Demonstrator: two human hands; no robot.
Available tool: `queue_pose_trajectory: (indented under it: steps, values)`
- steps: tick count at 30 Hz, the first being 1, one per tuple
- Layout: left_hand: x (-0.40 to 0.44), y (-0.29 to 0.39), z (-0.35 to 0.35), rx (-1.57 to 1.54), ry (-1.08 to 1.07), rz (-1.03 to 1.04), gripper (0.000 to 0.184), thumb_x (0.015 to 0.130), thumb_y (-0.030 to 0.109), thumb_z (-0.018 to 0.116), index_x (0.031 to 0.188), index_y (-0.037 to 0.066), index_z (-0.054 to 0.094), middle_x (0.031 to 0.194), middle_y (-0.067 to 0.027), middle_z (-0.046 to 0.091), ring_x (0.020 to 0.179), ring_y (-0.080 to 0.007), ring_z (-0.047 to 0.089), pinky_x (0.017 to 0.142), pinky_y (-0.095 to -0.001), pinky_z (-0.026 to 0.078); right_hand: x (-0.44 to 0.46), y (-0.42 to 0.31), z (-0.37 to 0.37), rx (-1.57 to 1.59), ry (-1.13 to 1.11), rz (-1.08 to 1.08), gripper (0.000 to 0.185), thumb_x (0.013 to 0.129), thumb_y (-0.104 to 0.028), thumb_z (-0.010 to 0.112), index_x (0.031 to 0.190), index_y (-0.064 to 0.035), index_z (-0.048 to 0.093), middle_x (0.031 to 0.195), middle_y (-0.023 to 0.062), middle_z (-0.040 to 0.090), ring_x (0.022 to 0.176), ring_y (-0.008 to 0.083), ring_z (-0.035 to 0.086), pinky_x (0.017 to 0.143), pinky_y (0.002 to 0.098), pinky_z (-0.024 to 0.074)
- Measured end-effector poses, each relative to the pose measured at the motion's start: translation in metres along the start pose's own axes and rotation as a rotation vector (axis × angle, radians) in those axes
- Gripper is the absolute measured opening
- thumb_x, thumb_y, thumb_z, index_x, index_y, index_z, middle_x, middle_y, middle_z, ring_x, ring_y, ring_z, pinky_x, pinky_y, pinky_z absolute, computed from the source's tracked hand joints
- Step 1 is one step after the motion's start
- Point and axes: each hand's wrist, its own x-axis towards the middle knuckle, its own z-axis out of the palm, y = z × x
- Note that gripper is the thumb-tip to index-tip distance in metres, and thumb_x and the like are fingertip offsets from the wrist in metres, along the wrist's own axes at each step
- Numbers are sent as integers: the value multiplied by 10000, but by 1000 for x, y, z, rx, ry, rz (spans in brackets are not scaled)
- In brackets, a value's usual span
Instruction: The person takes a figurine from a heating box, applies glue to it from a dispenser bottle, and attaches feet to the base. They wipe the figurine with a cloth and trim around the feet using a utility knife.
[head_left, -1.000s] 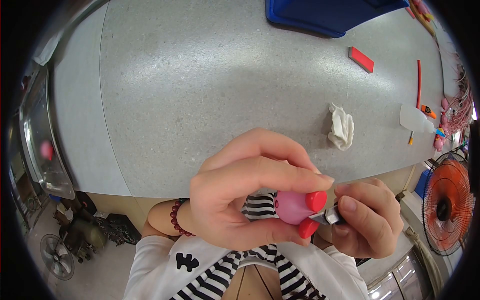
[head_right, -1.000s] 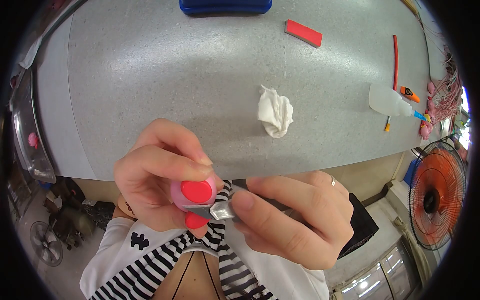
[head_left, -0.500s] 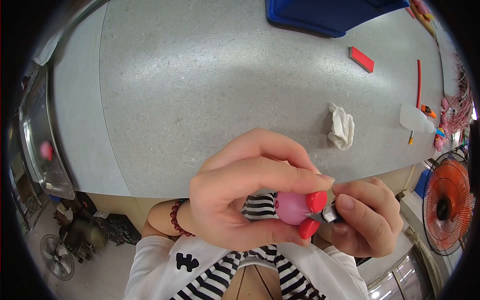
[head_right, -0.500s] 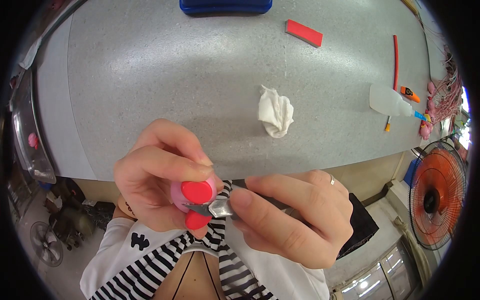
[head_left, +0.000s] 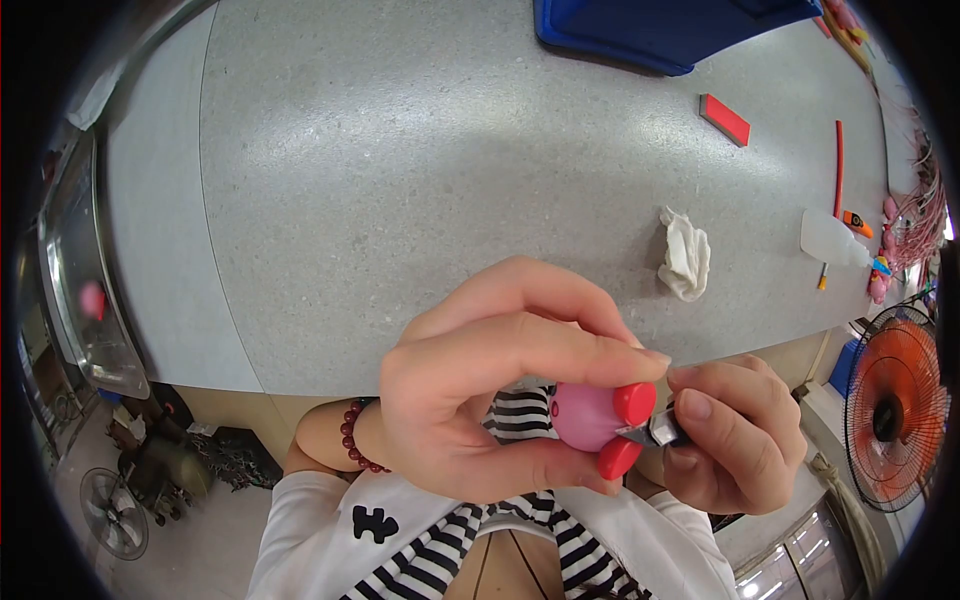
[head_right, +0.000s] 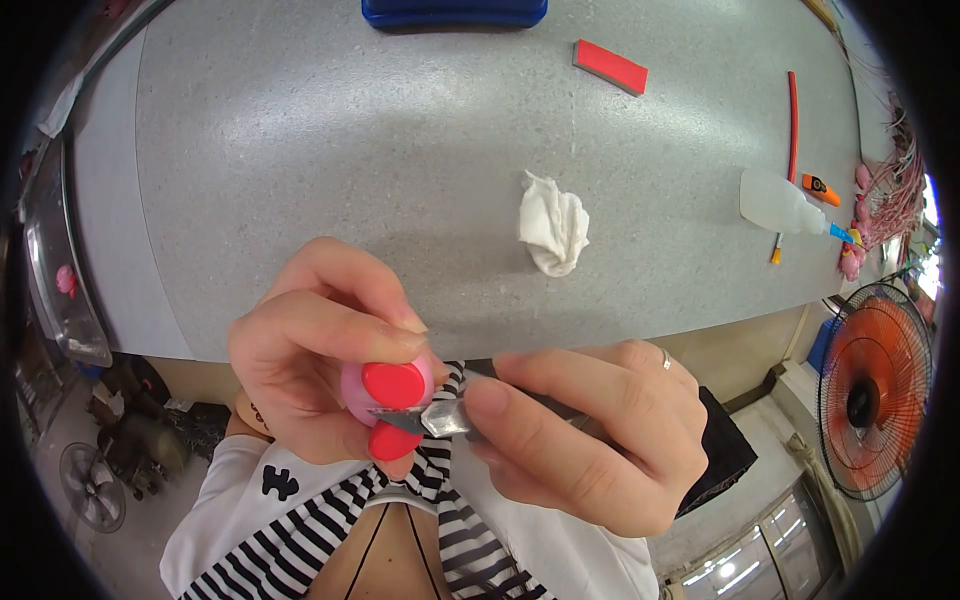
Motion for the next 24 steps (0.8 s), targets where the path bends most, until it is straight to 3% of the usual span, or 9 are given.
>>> queue_pose_trajectory:
  steps: [24]
  values:
    - [2, -3, -2, -14, -24, 33, 477, 562, 161, 803, 912, -57, 561, 928, -159, 483, 665, -156, 607, 637, -199, 512, 0, -1, 1, 2, -1, 8, 291, 509, -121, 727, 771, -22, 649, 670, 108, 597, 480, 126, 537, 383, 178, 333]
